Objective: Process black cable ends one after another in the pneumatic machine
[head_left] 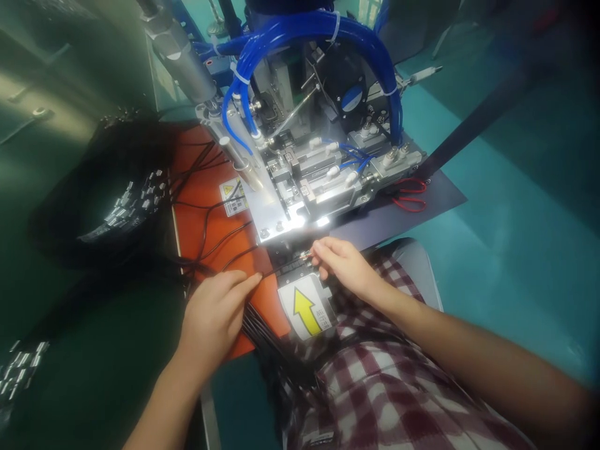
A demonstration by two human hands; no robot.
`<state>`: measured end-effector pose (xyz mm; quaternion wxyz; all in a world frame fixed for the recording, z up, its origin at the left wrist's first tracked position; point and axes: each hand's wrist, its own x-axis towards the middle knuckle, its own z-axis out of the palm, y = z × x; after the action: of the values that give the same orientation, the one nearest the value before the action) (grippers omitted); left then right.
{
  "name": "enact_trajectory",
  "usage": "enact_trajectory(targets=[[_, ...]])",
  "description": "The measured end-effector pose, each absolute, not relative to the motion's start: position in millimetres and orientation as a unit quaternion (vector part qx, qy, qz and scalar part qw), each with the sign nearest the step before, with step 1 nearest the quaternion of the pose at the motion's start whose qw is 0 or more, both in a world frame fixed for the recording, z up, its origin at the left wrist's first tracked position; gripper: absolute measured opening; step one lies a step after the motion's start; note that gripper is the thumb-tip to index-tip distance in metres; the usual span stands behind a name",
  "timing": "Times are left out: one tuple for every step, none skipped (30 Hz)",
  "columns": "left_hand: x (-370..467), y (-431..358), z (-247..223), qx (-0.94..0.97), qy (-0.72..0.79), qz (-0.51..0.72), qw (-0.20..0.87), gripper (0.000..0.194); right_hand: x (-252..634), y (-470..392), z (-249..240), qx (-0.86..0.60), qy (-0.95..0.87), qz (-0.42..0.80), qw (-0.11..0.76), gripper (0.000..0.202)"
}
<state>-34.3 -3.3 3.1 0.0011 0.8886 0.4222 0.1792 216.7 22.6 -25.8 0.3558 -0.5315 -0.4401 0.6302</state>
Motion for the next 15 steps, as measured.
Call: enact_trajectory(targets=[[-34.2, -3.4, 3.1, 0.888, 0.426, 0.176, 0.002, 0.031, 215.7, 21.7, -26.6, -0.535, -0.45, 0.622, 0.353, 0.031], [-34.0, -3.6, 3.2, 0.887, 0.428, 0.173, 0.002, 0.031, 214.2, 21.0, -27.0, -0.537, -0.458, 0.615, 0.353, 0.031], [-33.9, -3.6, 3.3, 0.887, 0.429, 0.171, 0.001, 0.03, 212.4, 20.4, -27.3, -0.538, -0.464, 0.608, 0.355, 0.03], [-33.7, -3.6, 3.6, 0.886, 0.43, 0.17, 0.001, 0.03, 210.5, 20.0, -27.5, -0.537, -0.468, 0.603, 0.359, 0.028], [-33.6, -3.6, 3.8, 0.886, 0.431, 0.171, 0.002, 0.03, 208.8, 19.7, -27.6, -0.535, -0.473, 0.597, 0.365, 0.026], [-33.4, -3.5, 4.1, 0.886, 0.431, 0.172, 0.002, 0.03, 207.3, 19.6, -27.6, -0.535, -0.478, 0.591, 0.369, 0.024], [-33.2, -3.5, 4.5, 0.886, 0.432, 0.171, 0.004, 0.03, 206.2, 19.6, -27.5, -0.535, -0.481, 0.587, 0.371, 0.023], [-33.0, -3.4, 4.8, 0.885, 0.433, 0.171, 0.004, 0.03, 205.7, 19.8, -27.2, -0.536, -0.479, 0.588, 0.37, 0.023], [-32.8, -3.4, 5.1, 0.885, 0.434, 0.172, 0.005, 0.03, 205.7, 20.2, -26.7, -0.535, -0.471, 0.599, 0.365, 0.024], [-32.6, -3.4, 5.4, 0.884, 0.434, 0.172, 0.005, 0.03, 206.1, 20.6, -26.0, -0.531, -0.458, 0.618, 0.356, 0.025], [-32.5, -3.4, 5.5, 0.884, 0.435, 0.174, 0.006, 0.03, 206.7, 21.2, -25.1, -0.524, -0.441, 0.641, 0.346, 0.026], [-32.4, -3.5, 5.6, 0.883, 0.435, 0.175, 0.008, 0.03, 207.5, 21.7, -24.1, -0.517, -0.424, 0.662, 0.338, 0.028], [-32.4, -3.5, 5.6, 0.883, 0.434, 0.177, 0.008, 0.03, 208.1, 22.3, -23.1, -0.511, -0.408, 0.678, 0.337, 0.029], [-32.4, -3.6, 5.5, 0.884, 0.432, 0.177, 0.009, 0.029, 208.5, 22.7, -22.2, -0.508, -0.395, 0.685, 0.341, 0.03], [-32.5, -3.7, 5.3, 0.885, 0.43, 0.177, 0.009, 0.029, 208.5, 23.1, -21.6, -0.509, -0.388, 0.685, 0.349, 0.03]])
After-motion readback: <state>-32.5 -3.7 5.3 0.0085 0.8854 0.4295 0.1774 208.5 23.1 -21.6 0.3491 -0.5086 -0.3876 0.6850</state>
